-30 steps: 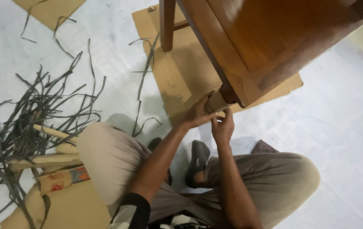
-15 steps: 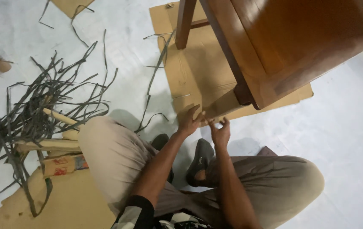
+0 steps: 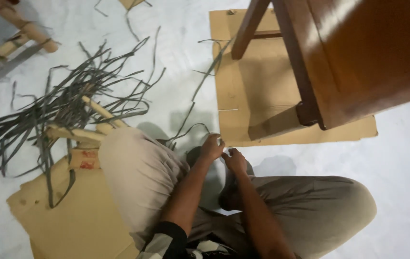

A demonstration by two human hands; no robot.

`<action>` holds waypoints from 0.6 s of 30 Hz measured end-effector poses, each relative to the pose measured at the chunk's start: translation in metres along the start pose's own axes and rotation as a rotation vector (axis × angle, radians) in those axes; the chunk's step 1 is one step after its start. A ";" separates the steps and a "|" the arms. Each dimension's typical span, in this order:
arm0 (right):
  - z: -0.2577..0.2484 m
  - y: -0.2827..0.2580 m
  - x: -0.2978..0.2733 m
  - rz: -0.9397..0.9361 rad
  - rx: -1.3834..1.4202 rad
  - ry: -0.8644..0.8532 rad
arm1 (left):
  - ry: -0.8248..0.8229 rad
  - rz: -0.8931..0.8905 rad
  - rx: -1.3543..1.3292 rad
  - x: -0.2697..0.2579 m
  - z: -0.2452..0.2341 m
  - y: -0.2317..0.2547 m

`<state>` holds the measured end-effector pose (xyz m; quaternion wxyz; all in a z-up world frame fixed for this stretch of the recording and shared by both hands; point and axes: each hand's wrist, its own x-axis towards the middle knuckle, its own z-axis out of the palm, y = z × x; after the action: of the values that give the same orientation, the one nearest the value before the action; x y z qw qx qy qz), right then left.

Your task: Polishing a wooden chair with a cloth and wrapping the legs with cardboard and plastic straps for shipping.

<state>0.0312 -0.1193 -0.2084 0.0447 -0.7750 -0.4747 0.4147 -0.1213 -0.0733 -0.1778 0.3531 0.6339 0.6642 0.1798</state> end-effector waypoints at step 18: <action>0.000 -0.097 -0.077 -0.232 -0.292 -0.220 | 0.035 -0.171 -0.028 -0.026 -0.067 -0.021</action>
<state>-0.0526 -0.1258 -0.1171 -0.0727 -0.6635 -0.6178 0.4157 -0.1841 -0.0870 -0.1401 0.3642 0.5666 0.7194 0.1695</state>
